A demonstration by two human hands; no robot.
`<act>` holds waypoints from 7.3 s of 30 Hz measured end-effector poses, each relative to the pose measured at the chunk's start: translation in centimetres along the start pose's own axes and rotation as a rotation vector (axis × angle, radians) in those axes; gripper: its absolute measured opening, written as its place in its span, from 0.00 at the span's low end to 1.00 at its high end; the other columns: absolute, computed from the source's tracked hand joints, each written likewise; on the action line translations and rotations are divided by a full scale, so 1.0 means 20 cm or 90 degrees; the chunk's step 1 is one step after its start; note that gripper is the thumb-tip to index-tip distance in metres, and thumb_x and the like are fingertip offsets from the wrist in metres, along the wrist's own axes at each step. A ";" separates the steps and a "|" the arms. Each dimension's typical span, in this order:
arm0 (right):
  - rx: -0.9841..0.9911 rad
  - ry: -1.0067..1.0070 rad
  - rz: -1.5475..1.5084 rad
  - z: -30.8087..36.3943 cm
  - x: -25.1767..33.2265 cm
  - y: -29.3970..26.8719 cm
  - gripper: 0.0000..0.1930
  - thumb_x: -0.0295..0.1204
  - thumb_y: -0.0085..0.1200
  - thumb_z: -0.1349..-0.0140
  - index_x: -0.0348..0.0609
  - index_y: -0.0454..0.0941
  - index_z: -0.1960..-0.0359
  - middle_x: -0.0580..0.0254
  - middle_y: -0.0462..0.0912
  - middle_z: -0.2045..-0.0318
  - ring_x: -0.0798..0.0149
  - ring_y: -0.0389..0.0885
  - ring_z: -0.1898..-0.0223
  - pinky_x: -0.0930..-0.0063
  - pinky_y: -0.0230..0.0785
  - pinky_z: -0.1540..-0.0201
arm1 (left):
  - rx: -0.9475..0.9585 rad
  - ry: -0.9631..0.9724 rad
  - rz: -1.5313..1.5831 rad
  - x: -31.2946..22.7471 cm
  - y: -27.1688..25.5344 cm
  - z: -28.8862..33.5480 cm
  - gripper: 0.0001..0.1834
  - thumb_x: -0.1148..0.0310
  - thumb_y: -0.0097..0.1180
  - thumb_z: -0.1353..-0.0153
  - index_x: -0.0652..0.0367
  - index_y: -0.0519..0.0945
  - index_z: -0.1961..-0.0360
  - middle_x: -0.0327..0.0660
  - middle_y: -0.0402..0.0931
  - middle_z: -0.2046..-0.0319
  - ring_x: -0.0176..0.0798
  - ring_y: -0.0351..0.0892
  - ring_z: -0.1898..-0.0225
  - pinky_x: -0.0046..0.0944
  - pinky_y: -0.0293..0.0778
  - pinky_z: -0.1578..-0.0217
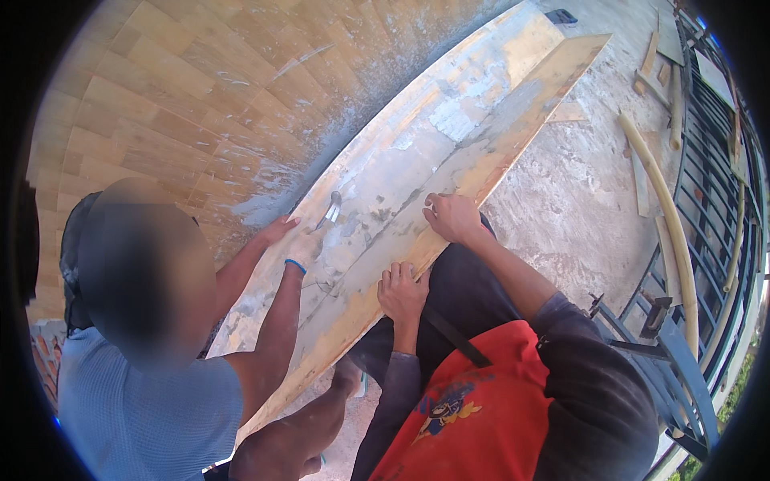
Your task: The person positions a long wooden plank against a tiled wall and uses a hammer to drive nails into it. A coworker assists by holding the plank and hammering additional nails. The person then walks inside to retrieve a wire from a bucket.
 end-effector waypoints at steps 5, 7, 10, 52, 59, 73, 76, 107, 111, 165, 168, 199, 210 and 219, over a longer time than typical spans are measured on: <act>-0.041 -0.015 -0.018 0.00 0.00 -0.01 0.12 0.39 0.49 0.41 0.46 0.78 0.63 0.60 0.82 0.76 0.55 0.82 0.71 0.61 0.73 0.67 | -0.035 0.012 -0.013 0.00 -0.01 0.00 0.15 0.57 0.67 0.59 0.51 0.76 0.75 0.35 0.71 0.74 0.42 0.73 0.70 0.41 0.70 0.70; -0.028 -0.009 0.003 0.01 0.00 0.00 0.12 0.39 0.50 0.42 0.46 0.78 0.63 0.60 0.82 0.76 0.55 0.82 0.71 0.62 0.73 0.67 | -0.041 0.014 -0.001 0.00 -0.01 0.00 0.15 0.56 0.67 0.59 0.51 0.76 0.75 0.35 0.71 0.74 0.42 0.73 0.69 0.41 0.70 0.70; -0.027 -0.006 0.004 0.02 0.00 -0.01 0.12 0.39 0.51 0.42 0.46 0.78 0.63 0.61 0.82 0.76 0.56 0.82 0.72 0.62 0.74 0.68 | -0.033 0.007 0.002 0.00 -0.01 0.01 0.16 0.56 0.67 0.59 0.51 0.76 0.74 0.35 0.71 0.74 0.42 0.73 0.69 0.41 0.70 0.70; -0.080 -0.025 -0.065 -0.02 0.05 -0.05 0.09 0.35 0.53 0.42 0.45 0.79 0.65 0.55 0.83 0.73 0.54 0.82 0.71 0.63 0.72 0.67 | -0.068 0.006 0.044 0.01 0.00 0.02 0.19 0.53 0.62 0.55 0.55 0.76 0.68 0.36 0.72 0.66 0.38 0.73 0.62 0.37 0.71 0.65; -0.088 -0.041 -0.091 -0.01 0.06 -0.05 0.09 0.34 0.52 0.42 0.44 0.79 0.66 0.55 0.83 0.75 0.53 0.82 0.71 0.63 0.71 0.67 | -0.071 0.005 0.059 0.02 0.00 0.02 0.19 0.54 0.62 0.56 0.55 0.75 0.67 0.37 0.72 0.66 0.38 0.73 0.62 0.37 0.71 0.64; -0.089 -0.073 -0.069 0.00 0.05 -0.03 0.09 0.33 0.52 0.41 0.40 0.78 0.67 0.54 0.82 0.76 0.58 0.82 0.74 0.68 0.71 0.69 | -0.067 0.000 0.059 0.01 0.03 0.03 0.20 0.52 0.59 0.53 0.56 0.75 0.65 0.38 0.72 0.64 0.38 0.72 0.59 0.38 0.71 0.62; -0.091 -0.078 -0.064 -0.01 0.06 -0.04 0.09 0.33 0.52 0.41 0.40 0.78 0.67 0.54 0.82 0.76 0.58 0.82 0.75 0.69 0.71 0.70 | -0.049 0.000 0.060 0.01 0.04 0.03 0.20 0.52 0.59 0.53 0.56 0.75 0.65 0.38 0.72 0.64 0.38 0.72 0.59 0.37 0.71 0.62; -0.207 -0.102 -0.259 0.14 -0.08 -0.04 0.04 0.23 0.55 0.42 0.34 0.77 0.67 0.54 0.80 0.73 0.62 0.80 0.74 0.73 0.71 0.69 | 0.063 0.064 0.075 -0.01 0.03 0.07 0.14 0.67 0.63 0.66 0.51 0.77 0.73 0.29 0.72 0.75 0.32 0.74 0.73 0.33 0.69 0.73; -0.075 -0.028 -0.295 0.11 -0.10 -0.04 0.05 0.24 0.56 0.43 0.35 0.76 0.67 0.54 0.80 0.73 0.60 0.80 0.73 0.71 0.71 0.69 | 0.075 0.069 0.093 -0.05 0.01 0.04 0.14 0.72 0.58 0.68 0.49 0.77 0.73 0.29 0.71 0.75 0.31 0.72 0.73 0.32 0.68 0.73; 0.230 -0.111 0.162 -0.54 0.62 -0.04 0.11 0.35 0.48 0.43 0.39 0.76 0.66 0.50 0.77 0.65 0.51 0.74 0.57 0.56 0.60 0.49 | 0.821 -0.793 0.116 -0.69 -1.21 0.89 0.49 0.44 0.63 0.57 0.61 0.57 0.40 0.61 0.62 0.51 0.62 0.71 0.53 0.54 0.71 0.55; 0.223 -0.217 0.099 -0.46 0.53 -0.15 0.15 0.36 0.50 0.41 0.40 0.71 0.56 0.52 0.73 0.55 0.54 0.68 0.49 0.56 0.54 0.41 | 0.834 -0.752 0.099 -0.67 -1.17 0.81 0.49 0.44 0.63 0.57 0.61 0.58 0.40 0.61 0.62 0.51 0.62 0.71 0.53 0.54 0.71 0.55; 0.478 -0.006 0.030 -0.02 0.26 -0.30 0.20 0.28 0.47 0.45 0.43 0.68 0.48 0.50 0.69 0.47 0.52 0.66 0.42 0.58 0.61 0.43 | 0.834 -0.709 0.033 -0.66 -1.16 0.73 0.50 0.41 0.63 0.58 0.59 0.57 0.39 0.61 0.63 0.49 0.61 0.71 0.50 0.54 0.69 0.53; 0.870 0.186 0.179 1.17 -0.24 -1.16 0.25 0.45 0.56 0.49 0.46 0.75 0.50 0.46 0.79 0.55 0.47 0.75 0.49 0.57 0.67 0.47 | 0.623 -0.835 0.236 -0.48 -1.37 0.87 0.42 0.42 0.57 0.50 0.60 0.63 0.41 0.56 0.70 0.51 0.58 0.73 0.51 0.51 0.69 0.51; 0.644 0.055 0.158 0.60 -0.08 -1.38 0.20 0.40 0.53 0.48 0.44 0.75 0.55 0.44 0.79 0.56 0.48 0.77 0.53 0.57 0.69 0.50 | 0.449 -0.532 0.213 -0.60 -1.72 1.09 0.13 0.61 0.47 0.38 0.45 0.78 0.54 0.48 0.75 0.54 0.47 0.77 0.54 0.45 0.74 0.56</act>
Point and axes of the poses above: each hand's wrist, its own z-axis away from the middle knuckle, its own y-axis out of the palm, x = y × z, the point moved 5 cm from there along -z, towards the middle knuckle
